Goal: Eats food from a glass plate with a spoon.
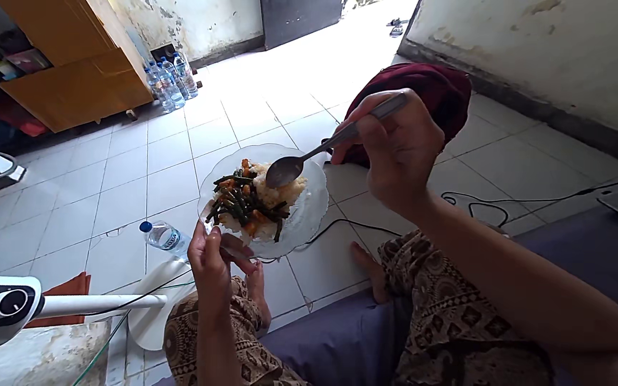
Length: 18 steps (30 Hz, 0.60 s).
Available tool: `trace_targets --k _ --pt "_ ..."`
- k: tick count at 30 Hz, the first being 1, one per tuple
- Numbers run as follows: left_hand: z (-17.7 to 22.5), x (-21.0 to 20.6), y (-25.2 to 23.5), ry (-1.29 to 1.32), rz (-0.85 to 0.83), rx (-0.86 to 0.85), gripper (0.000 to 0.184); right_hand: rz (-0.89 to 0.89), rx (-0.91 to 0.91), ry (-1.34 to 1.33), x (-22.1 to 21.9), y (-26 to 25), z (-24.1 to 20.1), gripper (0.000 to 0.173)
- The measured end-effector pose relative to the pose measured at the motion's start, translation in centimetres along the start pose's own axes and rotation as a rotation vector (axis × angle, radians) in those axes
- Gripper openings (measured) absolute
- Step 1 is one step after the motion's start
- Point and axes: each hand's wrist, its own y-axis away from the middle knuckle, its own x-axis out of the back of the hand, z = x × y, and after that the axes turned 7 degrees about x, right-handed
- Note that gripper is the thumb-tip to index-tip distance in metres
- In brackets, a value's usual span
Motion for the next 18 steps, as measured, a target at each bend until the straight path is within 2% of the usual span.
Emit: trace_targets --k 9,18 --pt "-0.14 -0.13 0.16 -0.003 -0.040 -0.003 0.029 -0.067 0.118 0.075 -0.57 0.49 0.63 0.017" --pt "-0.07 -0.27 0.19 -0.014 -0.022 0.002 0.029 -0.038 0.038 0.047 -0.78 0.59 0.07 0.016"
